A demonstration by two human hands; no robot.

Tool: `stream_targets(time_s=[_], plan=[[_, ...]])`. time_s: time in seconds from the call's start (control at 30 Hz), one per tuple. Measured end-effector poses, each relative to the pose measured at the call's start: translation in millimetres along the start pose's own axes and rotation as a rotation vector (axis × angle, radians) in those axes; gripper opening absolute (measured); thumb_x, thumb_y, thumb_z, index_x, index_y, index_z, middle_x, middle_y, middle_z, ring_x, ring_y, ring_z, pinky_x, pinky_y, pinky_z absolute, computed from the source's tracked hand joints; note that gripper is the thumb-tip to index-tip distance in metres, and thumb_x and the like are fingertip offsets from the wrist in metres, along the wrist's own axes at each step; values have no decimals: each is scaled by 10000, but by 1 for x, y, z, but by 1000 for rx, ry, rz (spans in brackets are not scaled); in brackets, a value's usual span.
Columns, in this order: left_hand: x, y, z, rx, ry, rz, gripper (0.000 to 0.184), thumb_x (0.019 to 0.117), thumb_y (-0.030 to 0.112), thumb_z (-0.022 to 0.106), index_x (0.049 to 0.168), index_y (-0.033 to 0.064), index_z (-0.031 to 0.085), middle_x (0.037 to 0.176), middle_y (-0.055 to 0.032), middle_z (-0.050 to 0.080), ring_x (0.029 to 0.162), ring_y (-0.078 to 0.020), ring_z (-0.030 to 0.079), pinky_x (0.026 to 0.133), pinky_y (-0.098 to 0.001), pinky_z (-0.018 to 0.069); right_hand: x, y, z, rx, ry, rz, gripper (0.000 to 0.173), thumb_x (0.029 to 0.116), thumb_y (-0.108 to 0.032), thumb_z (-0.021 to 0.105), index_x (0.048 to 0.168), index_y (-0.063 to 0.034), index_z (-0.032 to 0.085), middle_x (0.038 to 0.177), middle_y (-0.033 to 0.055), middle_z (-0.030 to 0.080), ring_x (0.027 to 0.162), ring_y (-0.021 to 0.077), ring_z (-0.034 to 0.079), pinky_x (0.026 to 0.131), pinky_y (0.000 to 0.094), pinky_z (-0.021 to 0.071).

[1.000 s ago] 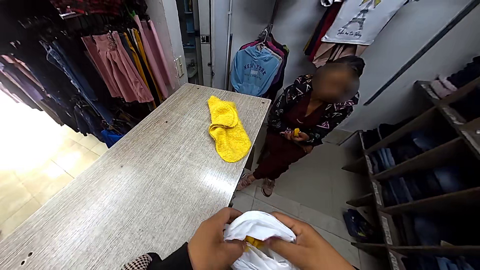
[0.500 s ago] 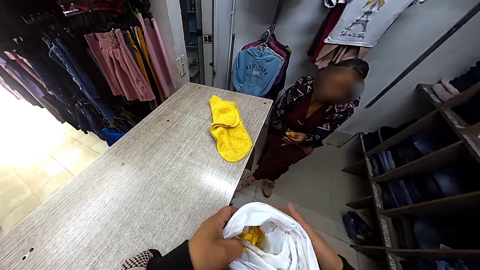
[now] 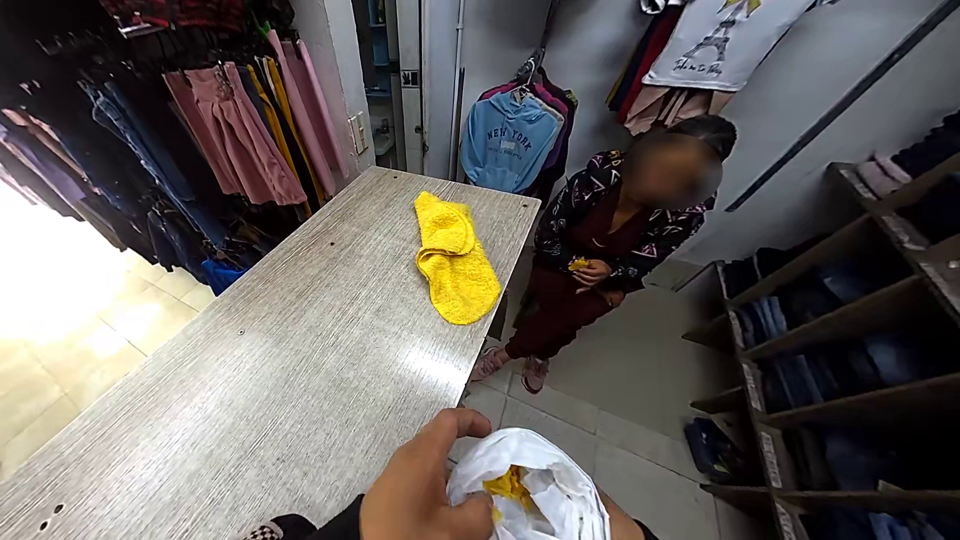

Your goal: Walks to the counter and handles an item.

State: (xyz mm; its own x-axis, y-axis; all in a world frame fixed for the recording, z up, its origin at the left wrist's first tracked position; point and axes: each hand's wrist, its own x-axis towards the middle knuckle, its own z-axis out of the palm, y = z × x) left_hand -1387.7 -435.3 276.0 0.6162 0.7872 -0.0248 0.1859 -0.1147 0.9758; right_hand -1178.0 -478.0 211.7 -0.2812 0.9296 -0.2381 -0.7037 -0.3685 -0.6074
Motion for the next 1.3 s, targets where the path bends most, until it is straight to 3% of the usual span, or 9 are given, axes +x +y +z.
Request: stream_targets(time_s=[0.2,0.37,0.5,0.67,0.87,0.97,1.13,1.23,1.3], plan=[[5,-16,0,173,77,87,348,845,4,617,1180,-86,597,989,-161,695,870,-164,697,769,-318,586,5,9,-21,150,-95,87,358,1058,-222,408,1174,-112,728,1109,93,757,1055,142,720,945,332,592],[6,-17,-2,260,122,201,442,816,-7,627,1239,-119,563,1125,-224,675,932,-209,707,768,-320,598,3,14,-29,140,-246,89,317,1035,-152,478,1208,-150,743,1133,63,758,1064,109,714,962,296,574],[-5,1,-5,601,263,411,548,856,207,753,1298,-77,596,1275,-302,609,1019,-301,686,832,-371,586,-2,13,-29,112,-193,21,304,1028,-89,496,1159,-140,765,1094,61,774,1030,100,730,940,281,587],[-17,8,-1,869,390,783,102,1042,182,561,1019,192,660,1356,-13,611,1399,-191,437,1199,-379,251,1,13,-30,130,-407,-16,324,1047,-123,499,1287,-153,715,1211,35,741,1138,89,687,1026,291,534],[-7,-3,8,864,266,539,200,941,351,681,1012,177,752,1412,-144,617,1367,-412,519,1033,-715,378,-1,8,18,-7,-98,88,471,985,74,320,937,-146,733,923,6,794,885,41,748,832,218,610],[-6,-1,8,828,207,443,284,871,352,748,1043,126,739,1412,-209,596,1343,-469,525,979,-756,401,-4,4,37,-60,-55,112,525,992,96,228,890,-163,673,863,-32,783,822,1,735,777,172,599],[-20,16,-2,628,53,361,306,834,162,781,1110,50,709,1421,-270,557,1344,-498,505,981,-724,433,-10,-20,90,-153,17,137,430,858,172,396,770,-156,661,727,-88,748,673,-34,698,691,138,572],[-29,32,-12,514,21,410,327,866,66,736,1192,56,707,1413,-316,533,1354,-489,490,1017,-675,432,-11,-16,81,-81,-18,81,442,930,125,336,814,-169,644,763,-94,747,717,-36,700,720,138,573],[-35,39,-19,544,13,475,289,922,85,688,1210,99,713,1432,-305,523,1392,-466,455,1070,-645,408,4,22,10,129,-428,-43,301,1059,-56,419,1221,-103,667,1165,22,742,1084,98,701,967,280,555]])
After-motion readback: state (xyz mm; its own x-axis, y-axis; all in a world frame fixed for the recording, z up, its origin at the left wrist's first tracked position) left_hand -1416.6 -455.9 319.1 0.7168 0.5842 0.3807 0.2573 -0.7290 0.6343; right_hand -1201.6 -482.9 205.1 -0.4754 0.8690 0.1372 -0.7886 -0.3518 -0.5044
